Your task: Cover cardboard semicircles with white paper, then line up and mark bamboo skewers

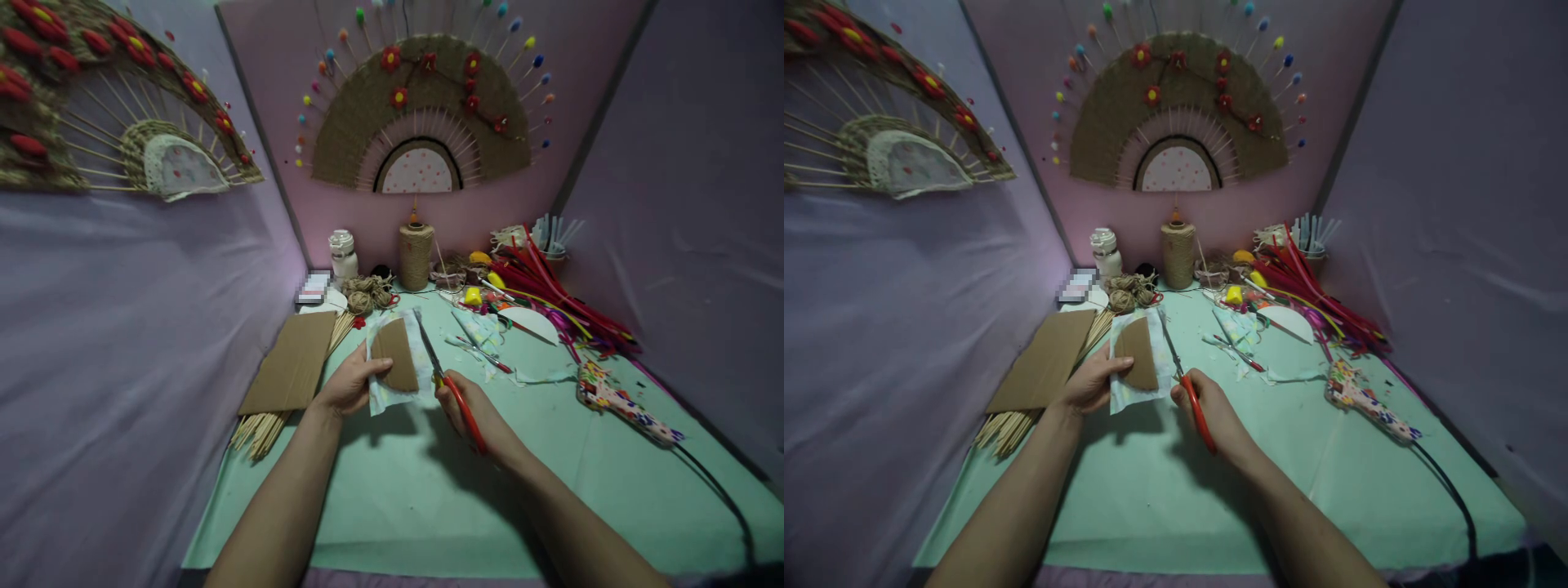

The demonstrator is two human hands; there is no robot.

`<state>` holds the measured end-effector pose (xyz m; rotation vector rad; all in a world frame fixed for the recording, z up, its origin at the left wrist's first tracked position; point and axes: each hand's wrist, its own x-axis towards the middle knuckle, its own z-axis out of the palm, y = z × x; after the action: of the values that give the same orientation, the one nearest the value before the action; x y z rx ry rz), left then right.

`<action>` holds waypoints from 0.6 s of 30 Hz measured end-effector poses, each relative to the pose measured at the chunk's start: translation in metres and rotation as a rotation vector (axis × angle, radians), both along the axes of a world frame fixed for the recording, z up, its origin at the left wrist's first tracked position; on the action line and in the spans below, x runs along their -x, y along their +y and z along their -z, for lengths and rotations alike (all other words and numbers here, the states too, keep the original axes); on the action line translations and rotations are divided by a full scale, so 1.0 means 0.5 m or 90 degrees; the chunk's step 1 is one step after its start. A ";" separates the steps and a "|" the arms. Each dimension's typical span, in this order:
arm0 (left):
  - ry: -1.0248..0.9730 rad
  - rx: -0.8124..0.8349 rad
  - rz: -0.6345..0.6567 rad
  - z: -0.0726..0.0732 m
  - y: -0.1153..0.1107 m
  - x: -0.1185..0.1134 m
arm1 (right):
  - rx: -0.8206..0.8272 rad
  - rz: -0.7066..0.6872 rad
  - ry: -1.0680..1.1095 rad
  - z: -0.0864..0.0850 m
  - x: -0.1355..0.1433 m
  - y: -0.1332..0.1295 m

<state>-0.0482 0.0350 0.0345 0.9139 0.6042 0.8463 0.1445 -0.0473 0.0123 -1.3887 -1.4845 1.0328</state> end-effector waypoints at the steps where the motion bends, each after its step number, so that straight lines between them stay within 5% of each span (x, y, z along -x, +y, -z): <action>1: 0.004 0.001 0.000 0.000 0.000 0.000 | -0.005 -0.007 0.006 0.000 0.001 -0.002; 18: 0.054 0.002 0.046 0.000 -0.004 0.002 | 0.021 0.071 0.099 -0.004 0.001 -0.001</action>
<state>-0.0493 0.0328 0.0346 0.9670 0.6414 0.7443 0.1439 -0.0480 0.0143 -1.3662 -1.2685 1.0743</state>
